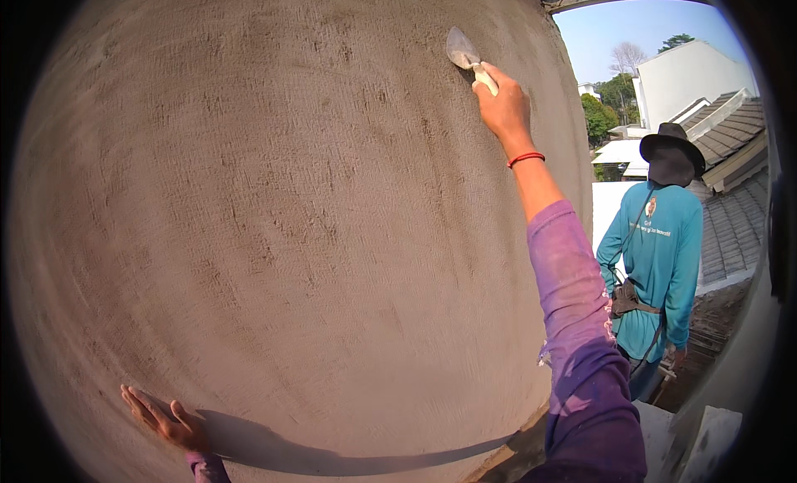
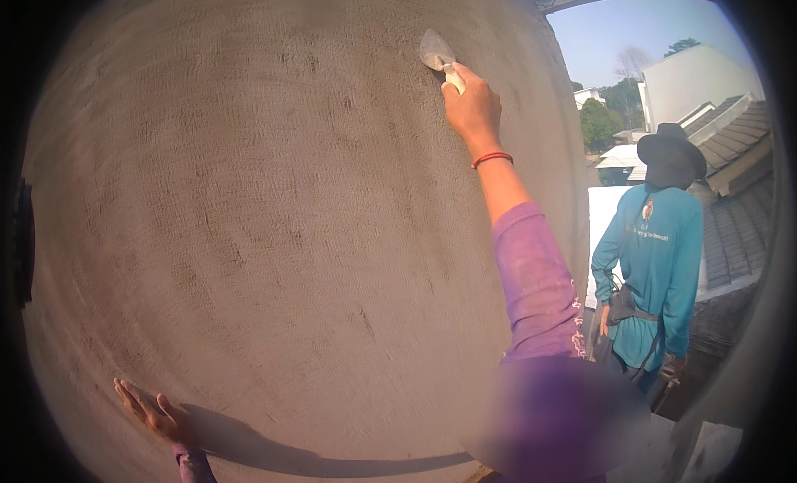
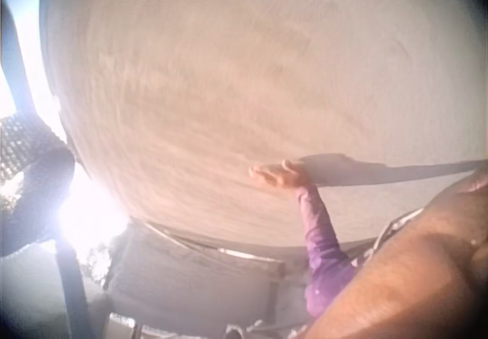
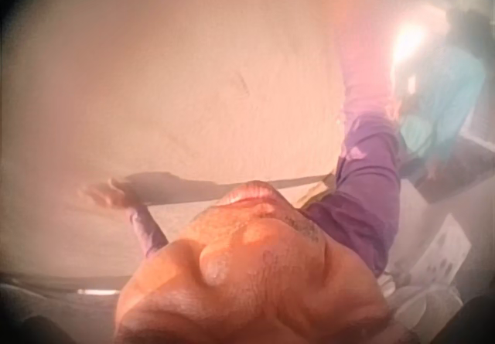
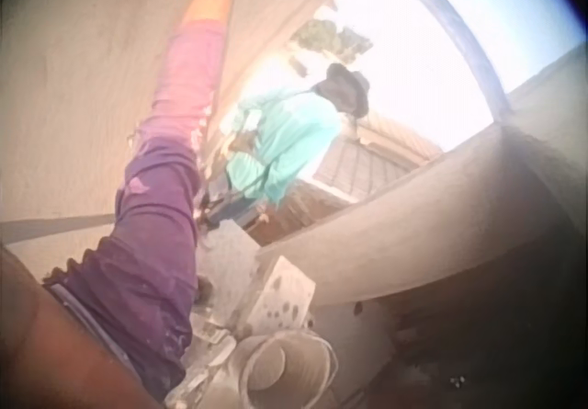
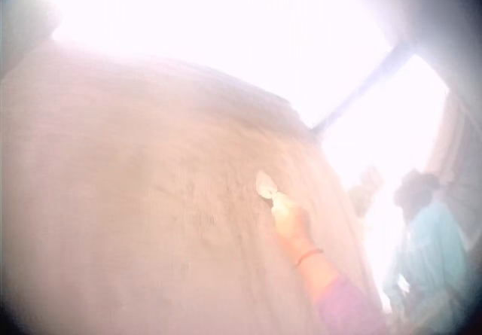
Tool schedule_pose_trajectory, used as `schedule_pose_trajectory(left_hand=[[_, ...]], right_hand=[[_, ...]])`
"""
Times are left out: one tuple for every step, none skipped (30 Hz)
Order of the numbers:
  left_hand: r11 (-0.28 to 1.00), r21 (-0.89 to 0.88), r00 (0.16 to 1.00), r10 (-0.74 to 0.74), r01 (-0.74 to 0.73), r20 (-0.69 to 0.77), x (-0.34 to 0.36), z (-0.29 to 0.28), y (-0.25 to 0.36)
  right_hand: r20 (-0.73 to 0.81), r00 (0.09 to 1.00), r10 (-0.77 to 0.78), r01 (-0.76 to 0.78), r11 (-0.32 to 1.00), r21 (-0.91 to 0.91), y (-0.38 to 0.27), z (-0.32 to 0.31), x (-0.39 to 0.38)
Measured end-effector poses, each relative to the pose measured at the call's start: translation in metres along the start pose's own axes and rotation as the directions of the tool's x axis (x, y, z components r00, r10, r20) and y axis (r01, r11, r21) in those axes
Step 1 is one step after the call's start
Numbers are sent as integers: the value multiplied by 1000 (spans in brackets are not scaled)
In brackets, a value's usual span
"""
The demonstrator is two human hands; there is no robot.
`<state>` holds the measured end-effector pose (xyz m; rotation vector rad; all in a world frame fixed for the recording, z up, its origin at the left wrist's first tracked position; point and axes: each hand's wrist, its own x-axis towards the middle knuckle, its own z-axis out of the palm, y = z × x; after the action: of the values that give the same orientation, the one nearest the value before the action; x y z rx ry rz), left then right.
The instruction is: The person applies cement to a curved wall using a trowel, smoothing the surface in upward strokes. They scoop cement from a bucket on the floor and continue spreading it along the lower wall section while squatting.
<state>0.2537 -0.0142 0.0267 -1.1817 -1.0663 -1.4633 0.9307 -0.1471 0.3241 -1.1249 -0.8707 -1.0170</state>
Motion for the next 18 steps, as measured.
schedule_pose_trajectory(left_hand=[[1000,-1,1000,-3,3,8,-1,1,0],[1000,-4,1000,2,-2,21,1,1,0],[1000,-10,1000,-4,4,19,1,1,2],[1000,-17,1000,-11,11,14,2,1,3],[1000,-18,1000,-18,18,12,2,-1,3],[1000,-10,1000,-14,15,18,3,-3,3],[1000,-1,1000,-12,12,25,4,-5,1],[1000,8,999,-9,9,31,4,-7,0],[1000,6,999,-9,9,30,3,-7,0],[1000,4,1000,-9,9,30,1,-5,-2],[1000,3,1000,-15,15,23,0,-4,-1],[1000,-9,1000,-17,17,26,1,-4,0],[999,-25,999,-22,23,27,2,-2,4],[999,-40,999,-28,29,28,3,-3,7],[998,-40,999,-43,44,33,4,-4,9],[998,-46,998,-50,52,43,4,-4,11],[997,-49,997,-53,56,55,4,-6,10],[998,-34,997,-44,47,67,2,-8,6]], right_hand=[[-7,1000,17,-17,1000,-1,-2,3,5],[6,1000,9,-9,1000,25,-9,5,10],[18,1000,1,-2,999,51,-20,11,18],[26,1000,-10,8,997,78,-33,13,23],[39,997,-64,60,993,99,-45,17,22],[50,992,-119,113,986,120,-56,19,19],[62,983,-174,164,976,142,-66,20,15],[69,976,-205,193,969,151,-72,20,10],[86,985,-151,139,982,131,-72,19,10],[102,990,-96,85,990,110,-69,17,11],[113,992,-49,39,995,91,-66,14,18],[95,994,-46,36,995,97,-58,15,23],[75,996,-47,39,994,101,-56,13,26],[55,997,-47,41,994,105,-55,14,30],[61,993,-104,96,988,120,-56,22,30],[68,986,-152,143,982,127,-71,22,19],[76,978,-196,185,973,138,-88,20,6],[145,970,-196,178,976,126,-103,19,-8]])
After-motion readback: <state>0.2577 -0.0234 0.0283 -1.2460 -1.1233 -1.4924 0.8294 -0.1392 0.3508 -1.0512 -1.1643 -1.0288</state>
